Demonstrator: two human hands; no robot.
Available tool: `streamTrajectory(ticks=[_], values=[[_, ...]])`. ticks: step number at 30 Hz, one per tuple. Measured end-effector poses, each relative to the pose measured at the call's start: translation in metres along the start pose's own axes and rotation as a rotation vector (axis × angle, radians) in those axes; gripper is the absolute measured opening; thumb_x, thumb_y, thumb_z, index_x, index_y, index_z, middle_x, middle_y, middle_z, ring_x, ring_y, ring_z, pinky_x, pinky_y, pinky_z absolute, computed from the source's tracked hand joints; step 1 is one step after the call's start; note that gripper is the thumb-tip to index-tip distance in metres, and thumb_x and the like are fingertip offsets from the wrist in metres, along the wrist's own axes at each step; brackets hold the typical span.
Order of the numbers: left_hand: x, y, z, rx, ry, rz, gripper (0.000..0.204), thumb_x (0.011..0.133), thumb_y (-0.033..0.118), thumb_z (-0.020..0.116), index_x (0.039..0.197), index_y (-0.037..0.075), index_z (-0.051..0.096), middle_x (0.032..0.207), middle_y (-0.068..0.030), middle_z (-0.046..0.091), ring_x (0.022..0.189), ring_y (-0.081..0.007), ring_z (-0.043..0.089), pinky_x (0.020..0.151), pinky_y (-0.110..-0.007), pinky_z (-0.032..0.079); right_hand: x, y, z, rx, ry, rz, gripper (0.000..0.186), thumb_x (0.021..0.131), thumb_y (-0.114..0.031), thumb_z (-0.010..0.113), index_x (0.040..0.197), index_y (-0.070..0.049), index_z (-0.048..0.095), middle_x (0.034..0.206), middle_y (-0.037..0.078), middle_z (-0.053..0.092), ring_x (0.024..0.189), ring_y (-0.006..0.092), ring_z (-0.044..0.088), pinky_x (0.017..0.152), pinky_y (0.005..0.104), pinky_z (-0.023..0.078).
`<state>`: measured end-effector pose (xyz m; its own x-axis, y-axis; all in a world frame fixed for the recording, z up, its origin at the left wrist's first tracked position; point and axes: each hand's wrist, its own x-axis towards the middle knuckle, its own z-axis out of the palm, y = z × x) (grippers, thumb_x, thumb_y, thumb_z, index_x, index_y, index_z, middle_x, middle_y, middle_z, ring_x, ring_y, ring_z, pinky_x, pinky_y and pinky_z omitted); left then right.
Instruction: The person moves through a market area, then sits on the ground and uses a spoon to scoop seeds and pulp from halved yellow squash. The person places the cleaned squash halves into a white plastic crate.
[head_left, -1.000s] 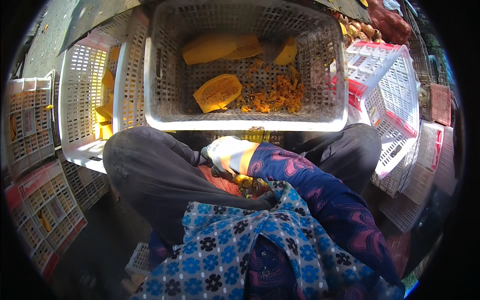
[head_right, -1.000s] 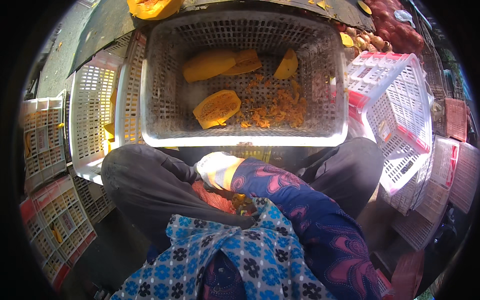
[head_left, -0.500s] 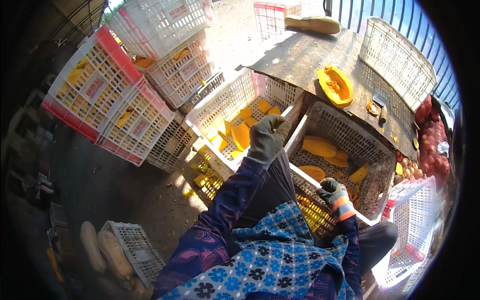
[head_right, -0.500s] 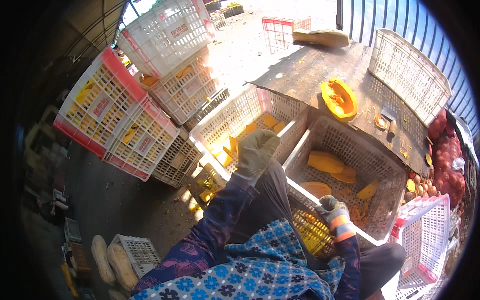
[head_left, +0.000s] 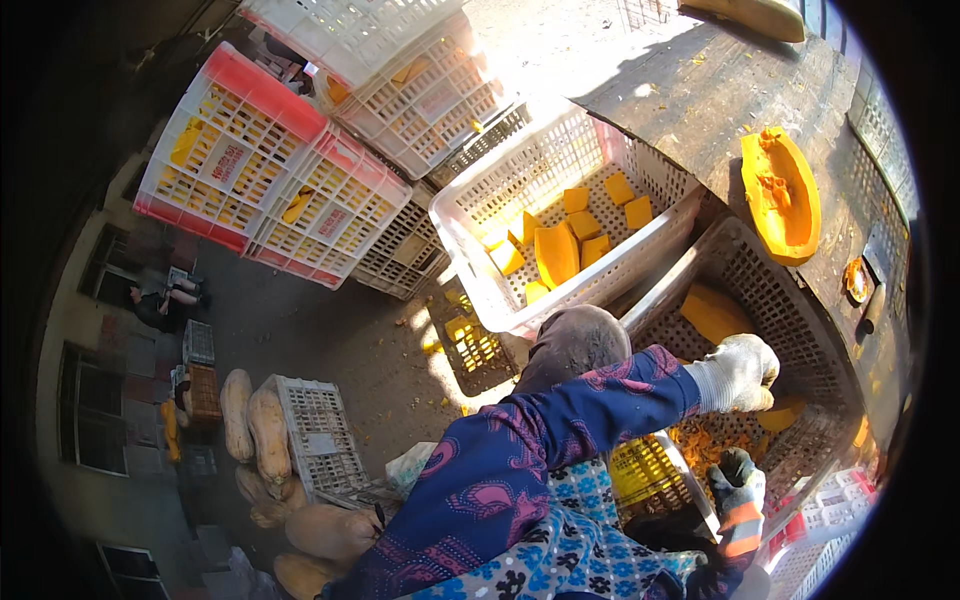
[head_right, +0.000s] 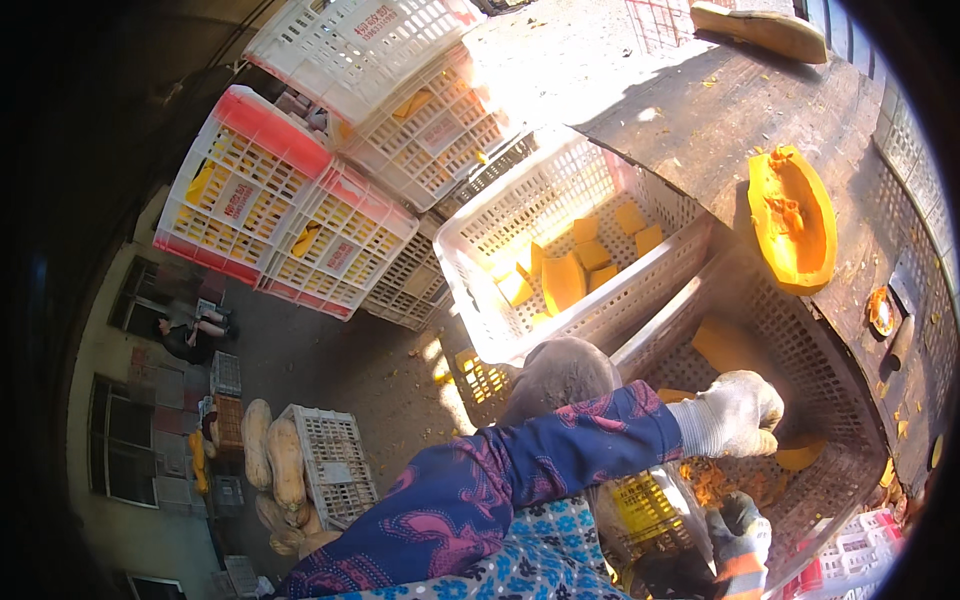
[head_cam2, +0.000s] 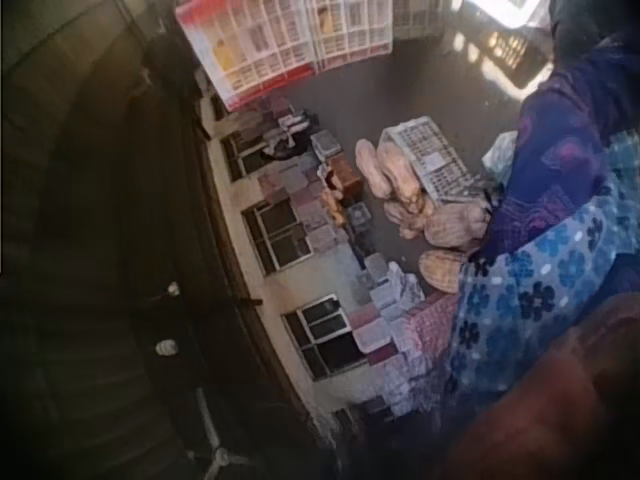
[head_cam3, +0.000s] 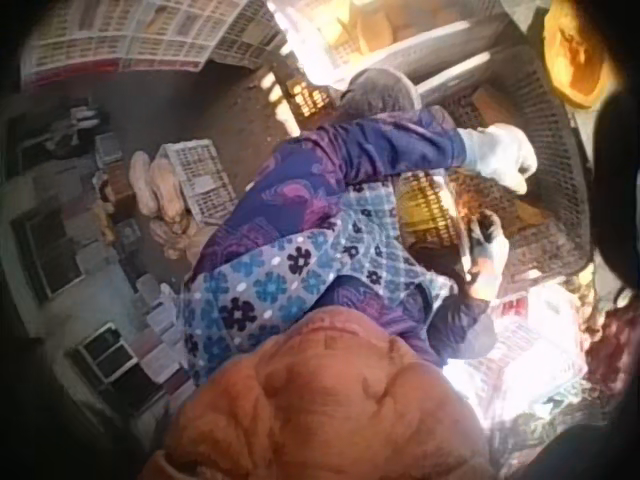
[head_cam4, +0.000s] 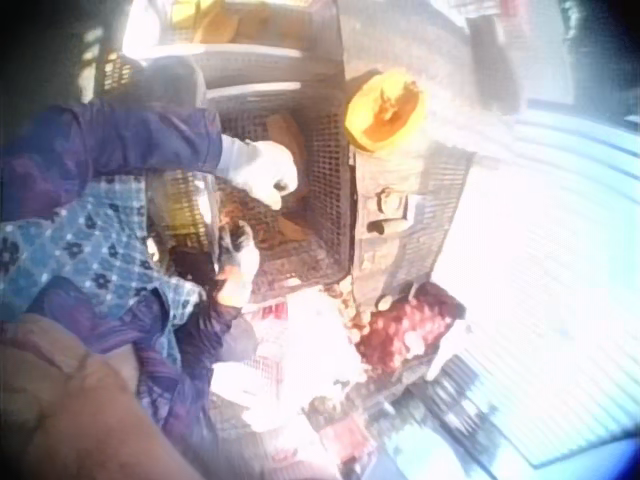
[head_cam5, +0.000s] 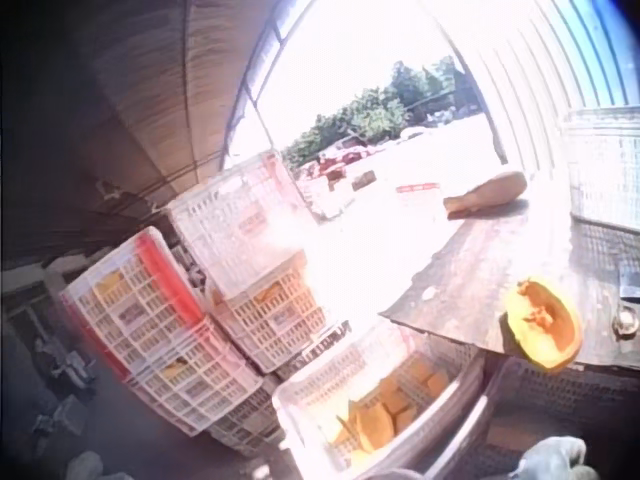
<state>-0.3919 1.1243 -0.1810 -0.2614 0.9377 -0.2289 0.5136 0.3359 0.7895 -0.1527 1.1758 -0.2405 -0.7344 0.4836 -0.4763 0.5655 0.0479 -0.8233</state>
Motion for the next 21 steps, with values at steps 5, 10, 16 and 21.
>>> streamTrajectory(ticks=[5, 10, 16, 21], values=[[0.011, 0.002, -0.020, -0.194, -0.059, -0.191, 0.034, 0.074, 0.032, 0.069, 0.082, -0.001, 0.067, 0.079, -0.0211, 0.064, 0.077, -0.0350, 0.064, 0.072, -0.043, 0.050, 0.038, 0.024, -0.026, 0.201, -0.086, 0.192, 0.020, 0.080, -0.002, 0.068, 0.099, -0.001, 0.064, 0.083, 0.001, 0.066, 0.074, 0.0097, 0.059, 0.068, 0.0246, 0.047], [0.006, 0.009, -0.017, -0.409, 0.028, -0.214, 0.030, 0.076, 0.025, 0.070, 0.092, 0.000, 0.068, 0.092, -0.0164, 0.068, 0.092, -0.0256, 0.065, 0.084, -0.034, 0.050, 0.083, 0.047, -0.035, 0.249, -0.067, 0.134, 0.020, 0.080, -0.002, 0.069, 0.099, -0.003, 0.064, 0.083, -0.003, 0.063, 0.074, 0.0081, 0.057, 0.068, 0.0223, 0.047], [-0.033, -0.027, -0.015, -0.627, 0.409, -0.123, 0.011, 0.076, 0.008, 0.075, 0.074, 0.004, 0.064, 0.066, -0.0030, 0.064, 0.057, -0.0091, 0.058, 0.051, -0.024, 0.049, 0.038, 0.051, -0.019, -0.550, -0.120, -0.208, 0.044, 0.083, -0.030, 0.064, 0.117, -0.002, 0.059, 0.113, 0.019, 0.064, 0.107, 0.0328, 0.060, 0.091, 0.0376, 0.045], [-0.083, 0.009, -0.029, -0.661, 0.518, -0.196, 0.026, 0.082, 0.023, 0.074, 0.085, 0.001, 0.061, 0.082, -0.0117, 0.068, 0.070, -0.0182, 0.067, 0.060, -0.027, 0.055, 0.010, 0.038, -0.010, -0.466, -0.086, -0.218, 0.025, 0.080, -0.016, 0.068, 0.100, -0.002, 0.066, 0.092, 0.016, 0.068, 0.085, 0.0285, 0.063, 0.076, 0.0353, 0.049]])
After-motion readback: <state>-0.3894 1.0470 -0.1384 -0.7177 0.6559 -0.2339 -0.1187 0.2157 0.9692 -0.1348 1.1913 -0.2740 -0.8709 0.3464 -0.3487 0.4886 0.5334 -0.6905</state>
